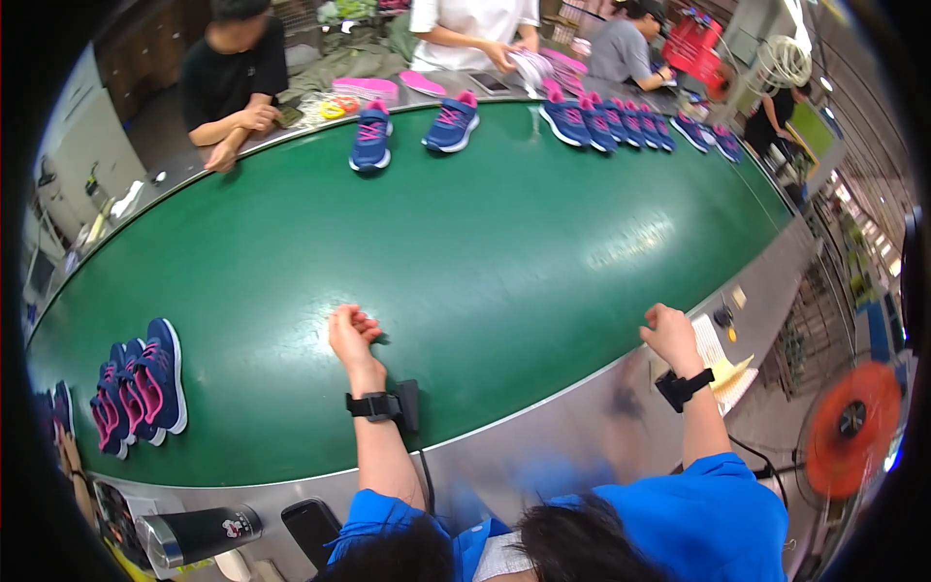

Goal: Inspecting and trimming loose threads from finished sneakers on an assembly line.

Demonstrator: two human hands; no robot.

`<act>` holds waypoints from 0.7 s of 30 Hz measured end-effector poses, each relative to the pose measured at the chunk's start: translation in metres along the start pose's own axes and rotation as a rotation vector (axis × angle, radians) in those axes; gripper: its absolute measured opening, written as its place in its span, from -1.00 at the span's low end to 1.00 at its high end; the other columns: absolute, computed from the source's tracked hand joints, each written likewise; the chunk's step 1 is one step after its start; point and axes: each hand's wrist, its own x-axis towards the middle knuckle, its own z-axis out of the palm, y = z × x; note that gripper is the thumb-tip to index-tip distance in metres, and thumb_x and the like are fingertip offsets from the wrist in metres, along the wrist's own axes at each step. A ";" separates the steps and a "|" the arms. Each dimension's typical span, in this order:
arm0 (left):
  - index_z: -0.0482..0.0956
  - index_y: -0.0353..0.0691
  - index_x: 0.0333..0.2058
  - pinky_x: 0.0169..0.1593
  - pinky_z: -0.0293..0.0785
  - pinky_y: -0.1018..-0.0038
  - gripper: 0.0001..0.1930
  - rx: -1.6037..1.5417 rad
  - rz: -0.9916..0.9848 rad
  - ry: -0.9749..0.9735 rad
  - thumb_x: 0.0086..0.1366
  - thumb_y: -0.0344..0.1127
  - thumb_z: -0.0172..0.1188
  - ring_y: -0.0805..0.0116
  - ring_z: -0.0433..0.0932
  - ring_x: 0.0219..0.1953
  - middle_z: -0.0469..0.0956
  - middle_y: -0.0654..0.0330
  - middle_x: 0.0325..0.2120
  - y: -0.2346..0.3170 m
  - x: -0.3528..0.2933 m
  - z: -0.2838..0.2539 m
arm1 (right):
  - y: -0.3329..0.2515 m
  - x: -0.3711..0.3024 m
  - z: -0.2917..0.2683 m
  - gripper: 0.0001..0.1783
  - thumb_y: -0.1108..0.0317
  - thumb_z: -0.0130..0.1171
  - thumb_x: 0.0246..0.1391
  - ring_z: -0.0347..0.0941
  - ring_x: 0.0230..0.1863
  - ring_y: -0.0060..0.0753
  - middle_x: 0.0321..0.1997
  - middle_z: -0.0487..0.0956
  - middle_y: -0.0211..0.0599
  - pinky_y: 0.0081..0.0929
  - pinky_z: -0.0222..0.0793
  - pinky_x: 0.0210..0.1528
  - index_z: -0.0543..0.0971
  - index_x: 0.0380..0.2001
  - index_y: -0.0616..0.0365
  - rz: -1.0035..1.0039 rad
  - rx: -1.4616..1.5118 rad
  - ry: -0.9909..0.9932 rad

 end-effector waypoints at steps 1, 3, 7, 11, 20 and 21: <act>0.45 -0.20 -0.37 -0.53 0.42 0.57 -0.82 -0.010 -0.003 -0.010 0.31 -0.22 0.00 0.48 0.44 -0.56 0.41 0.27 -0.53 0.001 -0.001 -0.001 | -0.034 0.014 -0.001 -0.69 0.27 0.27 -0.15 0.55 -0.22 -0.01 -0.30 0.61 -0.06 -0.18 0.48 -0.16 0.57 -0.32 0.22 -0.053 0.028 0.016; 0.45 -0.20 -0.36 -0.54 0.43 0.57 -0.82 -0.018 -0.016 -0.039 0.33 -0.23 0.00 0.49 0.44 -0.57 0.41 0.27 -0.53 0.000 -0.002 0.002 | -0.091 0.054 0.013 -0.66 0.26 0.26 -0.10 0.56 -0.22 -0.02 -0.26 0.62 -0.07 -0.21 0.48 -0.15 0.56 -0.24 0.19 -0.250 0.212 0.019; 0.44 -0.21 -0.36 -0.53 0.44 0.59 -0.80 -0.017 -0.040 -0.048 0.36 -0.22 -0.01 0.50 0.44 -0.57 0.40 0.27 -0.53 0.000 -0.002 -0.004 | -0.250 0.125 0.047 -0.58 0.29 0.17 0.02 0.58 -0.31 -0.29 -0.31 0.64 -0.20 -0.39 0.49 -0.22 0.47 -0.02 0.14 -0.471 0.746 -0.313; 0.45 -0.21 -0.37 -0.52 0.45 0.60 -0.82 -0.023 -0.067 -0.062 0.34 -0.24 0.00 0.51 0.44 -0.56 0.41 0.27 -0.53 -0.002 -0.004 0.002 | -0.376 0.202 0.105 -0.45 0.40 0.11 0.11 0.54 -0.36 -0.46 -0.20 0.52 -0.21 -0.49 0.56 -0.30 0.30 0.19 0.02 -0.316 1.181 -0.695; 0.43 -0.22 -0.32 -0.41 0.46 0.56 -0.81 0.028 -0.097 -0.121 0.34 -0.22 -0.01 0.48 0.48 -0.48 0.44 0.23 -0.46 0.002 -0.016 0.004 | -0.494 0.271 0.134 -0.18 0.51 0.07 0.06 0.25 0.15 -0.19 0.21 0.28 -0.22 -0.17 0.50 -0.11 0.06 0.35 -0.30 -0.113 1.595 -0.677; 0.44 -0.22 -0.32 -0.40 0.46 0.56 -0.81 0.032 -0.103 -0.116 0.34 -0.23 -0.02 0.48 0.48 -0.47 0.44 0.23 -0.45 -0.002 -0.013 0.004 | -0.491 0.273 0.139 -0.24 0.49 0.06 0.06 0.23 0.16 -0.22 0.21 0.28 -0.26 -0.17 0.50 -0.11 0.14 0.32 -0.27 -0.085 1.618 -0.692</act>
